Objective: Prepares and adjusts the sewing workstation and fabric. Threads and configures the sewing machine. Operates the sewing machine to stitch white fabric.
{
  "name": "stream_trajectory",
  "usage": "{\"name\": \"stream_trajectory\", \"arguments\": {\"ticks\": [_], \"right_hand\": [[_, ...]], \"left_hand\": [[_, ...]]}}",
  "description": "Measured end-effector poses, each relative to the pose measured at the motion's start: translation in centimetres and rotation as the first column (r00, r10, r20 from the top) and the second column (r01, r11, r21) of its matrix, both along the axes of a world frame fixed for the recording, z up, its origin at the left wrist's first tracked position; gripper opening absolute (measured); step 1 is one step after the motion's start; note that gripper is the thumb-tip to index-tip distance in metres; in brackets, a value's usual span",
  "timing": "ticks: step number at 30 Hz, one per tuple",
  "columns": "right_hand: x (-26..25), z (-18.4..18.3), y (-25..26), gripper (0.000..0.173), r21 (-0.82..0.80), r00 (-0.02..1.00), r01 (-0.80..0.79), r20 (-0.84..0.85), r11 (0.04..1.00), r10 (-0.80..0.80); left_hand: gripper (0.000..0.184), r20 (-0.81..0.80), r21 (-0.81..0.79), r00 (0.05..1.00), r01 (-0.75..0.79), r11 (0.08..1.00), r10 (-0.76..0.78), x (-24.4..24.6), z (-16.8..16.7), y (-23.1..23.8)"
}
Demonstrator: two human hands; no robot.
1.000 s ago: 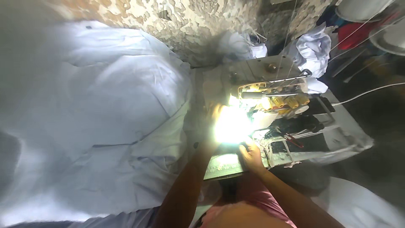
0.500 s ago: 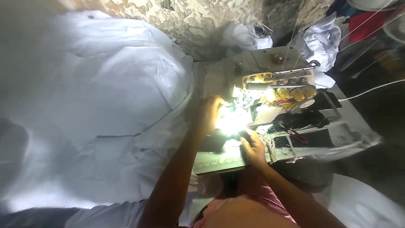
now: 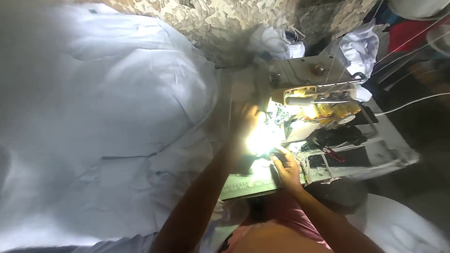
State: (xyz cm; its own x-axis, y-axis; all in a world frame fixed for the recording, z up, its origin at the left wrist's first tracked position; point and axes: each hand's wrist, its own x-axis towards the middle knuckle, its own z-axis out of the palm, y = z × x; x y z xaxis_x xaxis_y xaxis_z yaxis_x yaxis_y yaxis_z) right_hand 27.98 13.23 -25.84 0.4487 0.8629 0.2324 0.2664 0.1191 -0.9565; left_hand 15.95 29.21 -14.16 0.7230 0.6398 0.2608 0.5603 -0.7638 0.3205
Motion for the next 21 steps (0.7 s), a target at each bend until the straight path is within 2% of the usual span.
{"name": "stream_trajectory", "arguments": {"ticks": [3, 7, 10, 15, 18, 21], "right_hand": [[-0.1, 0.0, -0.1, 0.039, 0.028, 1.000, 0.014, -0.015, 0.999, -0.014], [0.7, 0.5, -0.6, 0.034, 0.126, 0.991, 0.133, -0.043, 0.983, -0.129], [5.2, 2.1, -0.8, 0.031, 0.195, 0.953, 0.262, 0.100, 0.945, -0.284], [15.7, 5.3, 1.0, 0.041, 0.286, 0.849, 0.487, 0.068, 0.825, -0.524], [19.5, 6.8, 2.7, 0.039, 0.264, 0.832, 0.509, 0.094, 0.819, -0.547], [21.4, 8.1, 5.0, 0.033, 0.134, 0.869, 0.459, 0.135, 0.878, -0.476]], "left_hand": [[0.012, 0.038, 0.017, 0.999, 0.011, 1.000, -0.011, 0.2, -0.9, 0.5], [0.008, 0.146, 0.016, 0.989, 0.014, 1.000, -0.017, 0.2, -2.2, 1.1], [0.007, 0.168, 0.025, 0.985, 0.024, 0.999, -0.028, -0.2, -2.4, 1.5], [0.012, 0.162, 0.000, 0.976, 0.146, 0.989, -0.144, -1.4, -2.2, 2.5], [0.012, 0.165, 0.001, 0.972, 0.170, 0.985, -0.167, -1.1, -2.0, 2.7], [0.015, 0.138, 0.003, 0.977, 0.162, 0.987, -0.161, -0.6, -1.7, 2.7]]}}
